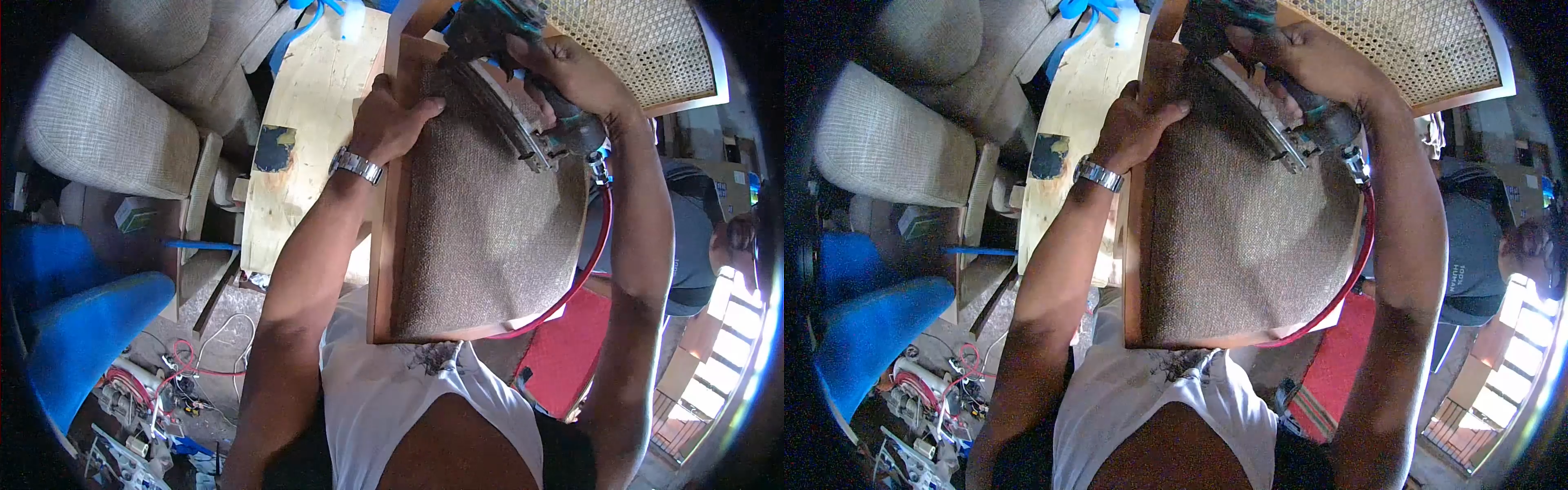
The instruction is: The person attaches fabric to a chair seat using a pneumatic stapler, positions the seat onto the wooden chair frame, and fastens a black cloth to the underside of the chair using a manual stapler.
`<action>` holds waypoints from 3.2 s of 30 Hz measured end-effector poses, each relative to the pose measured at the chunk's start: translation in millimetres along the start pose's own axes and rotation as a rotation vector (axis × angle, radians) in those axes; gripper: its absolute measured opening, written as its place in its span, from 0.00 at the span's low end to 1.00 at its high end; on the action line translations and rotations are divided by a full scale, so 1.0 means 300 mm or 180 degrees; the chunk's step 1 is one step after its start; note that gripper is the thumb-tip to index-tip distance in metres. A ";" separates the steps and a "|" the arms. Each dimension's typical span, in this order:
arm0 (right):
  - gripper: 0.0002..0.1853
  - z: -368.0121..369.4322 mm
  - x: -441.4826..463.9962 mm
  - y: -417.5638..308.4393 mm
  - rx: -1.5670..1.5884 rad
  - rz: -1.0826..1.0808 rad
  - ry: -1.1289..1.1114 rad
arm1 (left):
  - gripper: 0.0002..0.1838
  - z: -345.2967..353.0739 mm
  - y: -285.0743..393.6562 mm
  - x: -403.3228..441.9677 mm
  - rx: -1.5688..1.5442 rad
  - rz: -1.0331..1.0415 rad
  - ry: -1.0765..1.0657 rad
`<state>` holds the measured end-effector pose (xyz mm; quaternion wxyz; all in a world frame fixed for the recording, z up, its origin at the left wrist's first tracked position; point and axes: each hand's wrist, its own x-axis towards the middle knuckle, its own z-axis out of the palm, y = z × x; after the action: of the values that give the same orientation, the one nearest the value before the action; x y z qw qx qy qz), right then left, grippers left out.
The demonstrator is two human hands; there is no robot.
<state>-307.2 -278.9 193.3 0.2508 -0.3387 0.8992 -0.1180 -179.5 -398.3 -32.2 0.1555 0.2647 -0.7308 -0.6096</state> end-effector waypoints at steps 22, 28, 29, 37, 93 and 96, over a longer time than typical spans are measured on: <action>0.26 -0.034 0.071 0.087 -0.0389 -0.0159 -0.0374 | 0.43 0.000 -0.006 -0.001 0.0127 0.0057 0.0047; 0.23 0.022 0.027 0.025 -0.0319 -0.0499 -0.0084 | 0.41 -0.001 -0.013 0.000 0.0138 0.0201 0.0011; 0.21 0.028 0.021 0.036 -0.0367 -0.0961 0.0143 | 0.41 -0.003 -0.009 0.000 0.0102 0.0121 -0.0017; 0.20 0.026 0.013 0.014 -0.0426 -0.0627 -0.0042 | 0.41 -0.002 -0.010 0.001 0.0115 0.0034 -0.0008; 0.30 -0.149 -0.747 1.243 0.2008 0.0069 0.0721 | 0.56 0.966 0.401 0.413 0.2888 0.0420 -0.1855; 0.31 -0.172 -0.682 1.223 0.1982 0.0249 0.0815 | 0.55 0.966 0.455 0.384 0.3150 0.0230 -0.1854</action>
<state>-404.4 132.3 172.7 0.2315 -0.1934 0.8565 -0.4187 -459.3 -214.6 29.2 -0.1738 0.1020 -0.9504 -0.2371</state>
